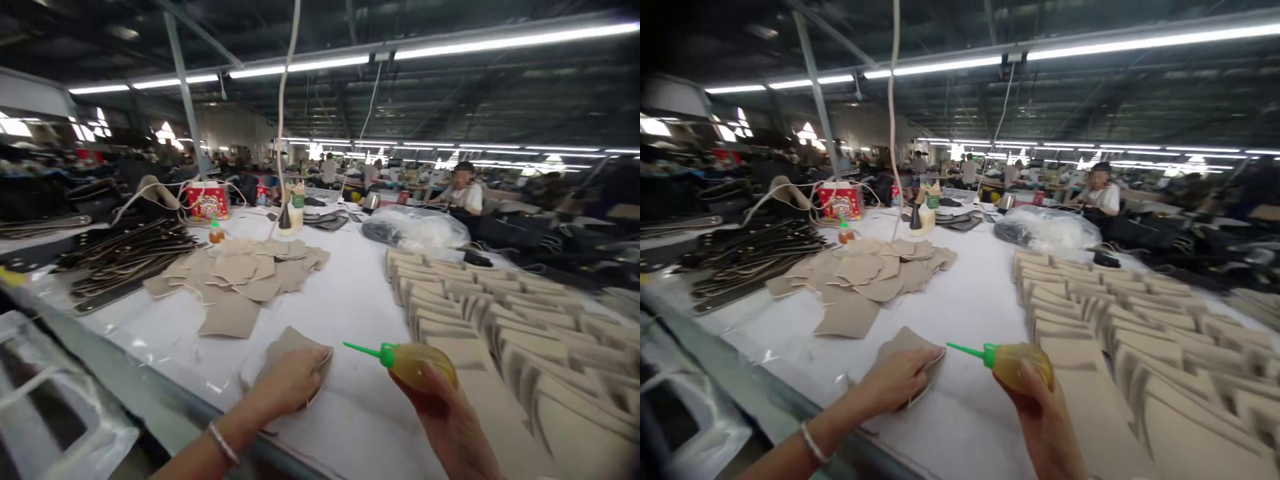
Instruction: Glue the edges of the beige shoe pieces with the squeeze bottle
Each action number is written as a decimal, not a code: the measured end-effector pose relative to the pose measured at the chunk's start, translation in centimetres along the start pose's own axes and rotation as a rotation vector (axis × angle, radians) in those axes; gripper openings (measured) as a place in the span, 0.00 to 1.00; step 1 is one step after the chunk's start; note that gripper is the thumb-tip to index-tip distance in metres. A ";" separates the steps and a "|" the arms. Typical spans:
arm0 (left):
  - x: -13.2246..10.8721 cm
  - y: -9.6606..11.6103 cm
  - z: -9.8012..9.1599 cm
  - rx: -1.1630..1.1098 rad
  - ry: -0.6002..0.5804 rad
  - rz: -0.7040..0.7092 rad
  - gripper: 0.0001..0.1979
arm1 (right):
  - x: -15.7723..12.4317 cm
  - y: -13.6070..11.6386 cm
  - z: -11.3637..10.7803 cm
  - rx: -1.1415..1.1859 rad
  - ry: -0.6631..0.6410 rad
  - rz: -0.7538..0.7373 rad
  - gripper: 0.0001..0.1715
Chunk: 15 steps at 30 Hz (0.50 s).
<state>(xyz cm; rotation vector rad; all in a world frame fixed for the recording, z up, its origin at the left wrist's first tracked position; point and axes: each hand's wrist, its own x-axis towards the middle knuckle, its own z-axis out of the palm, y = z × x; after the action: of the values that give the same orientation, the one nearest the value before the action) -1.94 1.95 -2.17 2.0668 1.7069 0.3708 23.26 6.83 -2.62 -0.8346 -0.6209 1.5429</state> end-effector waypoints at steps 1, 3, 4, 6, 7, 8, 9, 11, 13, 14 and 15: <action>0.0 -0.2 0.0 -0.035 0.010 0.012 0.29 | -0.2 -0.3 0.3 -0.082 -0.027 -0.058 0.36; 0.1 -0.4 0.1 -0.096 0.026 0.026 0.28 | -0.5 -0.9 0.7 -0.253 -0.067 -0.175 0.38; 0.2 -0.4 0.1 -0.116 0.023 0.021 0.28 | -0.5 -1.2 0.7 -0.336 -0.078 -0.225 0.38; 0.5 -0.5 0.1 -0.141 0.013 -0.006 0.28 | -0.6 -1.6 0.8 -0.486 -0.099 -0.294 0.38; 0.7 -0.5 0.2 -0.147 0.010 -0.023 0.28 | -0.5 -1.7 0.8 -0.548 -0.113 -0.315 0.38; 0.8 -0.6 0.2 -0.146 0.007 -0.037 0.28 | -0.4 -1.6 0.9 -0.605 -0.130 -0.327 0.37; 0.9 -0.6 0.3 -0.143 0.006 -0.046 0.28 | -0.3 -1.6 1.0 -0.661 -0.149 -0.335 0.37; 1.0 -0.7 0.4 -0.141 0.016 -0.043 0.28 | 0.0 -1.3 1.3 -0.783 -0.188 -0.366 0.37; 1.0 -0.7 0.6 -0.147 0.031 -0.030 0.28 | 0.3 -1.0 1.7 -0.890 -0.228 -0.410 0.37; 1.1 -0.7 0.6 -0.151 0.037 -0.027 0.29 | 0.4 -0.9 1.9 -0.930 -0.248 -0.431 0.37; 1.1 -0.7 0.6 -0.152 0.039 -0.028 0.29 | 0.6 -0.8 2.1 -0.957 -0.268 -0.448 0.37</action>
<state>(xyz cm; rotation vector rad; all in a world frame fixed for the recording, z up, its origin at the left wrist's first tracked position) -2.03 3.02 -3.15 1.9362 1.6736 0.5190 22.06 7.66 -0.89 -1.0800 -1.6876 0.9019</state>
